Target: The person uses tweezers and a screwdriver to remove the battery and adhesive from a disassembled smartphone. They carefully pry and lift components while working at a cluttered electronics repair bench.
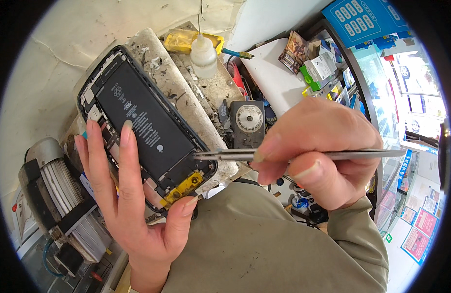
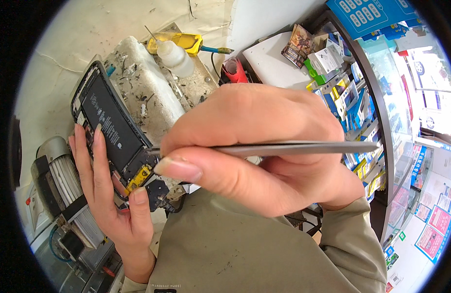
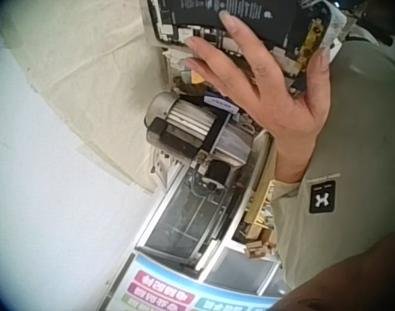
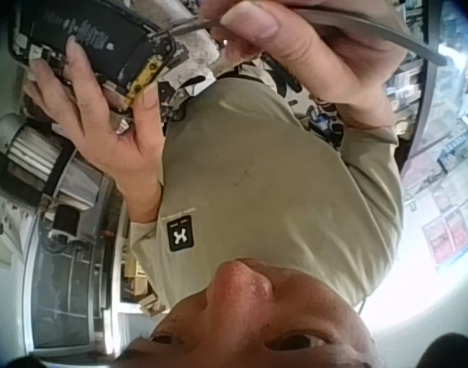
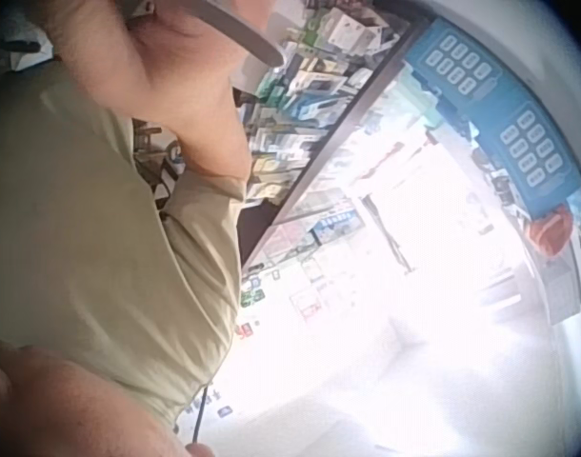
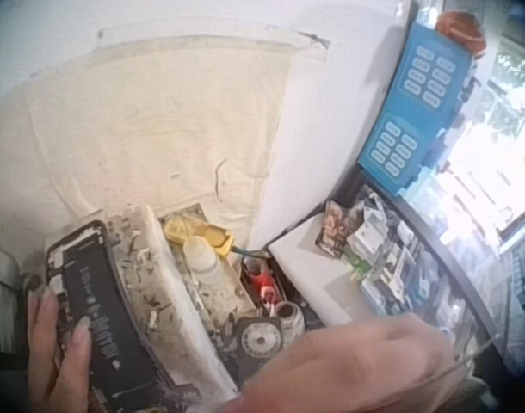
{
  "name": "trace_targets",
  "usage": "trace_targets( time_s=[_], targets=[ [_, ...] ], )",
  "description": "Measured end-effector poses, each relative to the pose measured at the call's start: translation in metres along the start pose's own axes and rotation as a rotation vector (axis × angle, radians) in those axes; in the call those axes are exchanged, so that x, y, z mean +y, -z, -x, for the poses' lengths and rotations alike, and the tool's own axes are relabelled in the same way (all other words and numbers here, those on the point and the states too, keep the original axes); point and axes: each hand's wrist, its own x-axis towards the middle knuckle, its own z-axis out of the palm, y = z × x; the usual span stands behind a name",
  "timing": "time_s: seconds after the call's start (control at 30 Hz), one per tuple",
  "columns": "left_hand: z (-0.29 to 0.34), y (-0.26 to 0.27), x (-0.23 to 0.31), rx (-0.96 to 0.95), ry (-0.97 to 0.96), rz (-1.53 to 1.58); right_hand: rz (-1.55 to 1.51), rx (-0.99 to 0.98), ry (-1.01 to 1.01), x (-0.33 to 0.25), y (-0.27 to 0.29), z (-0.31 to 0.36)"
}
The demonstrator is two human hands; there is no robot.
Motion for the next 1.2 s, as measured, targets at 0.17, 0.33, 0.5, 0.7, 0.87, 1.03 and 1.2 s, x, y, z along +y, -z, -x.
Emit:
trace_targets(
  time_s=[0.17,0.33,0.5,0.7,0.87,1.03,1.2],
  targets=[
    [0.000,-0.002,0.000,0.008,0.002,-0.004,0.129,0.012,0.095,-0.002,0.000,0.005],
    [0.001,-0.001,0.000,0.008,0.014,-0.006,0.115,0.029,0.131,-0.001,-0.006,0.008],
    [0.000,-0.001,0.000,0.004,0.007,-0.011,0.040,-0.001,0.190,0.012,-0.011,0.003],
    [0.002,-0.003,0.000,0.007,0.023,-0.005,0.013,-0.028,0.146,0.014,-0.007,0.006],
    [0.001,-0.004,0.000,0.015,0.018,-0.010,0.031,-0.047,0.202,0.018,-0.005,0.006],
    [0.002,-0.003,0.000,0.006,0.028,-0.011,0.044,-0.084,0.184,0.015,-0.002,0.006],
    [0.002,-0.004,-0.001,0.008,0.018,-0.011,0.003,-0.073,0.115,0.014,-0.005,0.010]
  ],
)
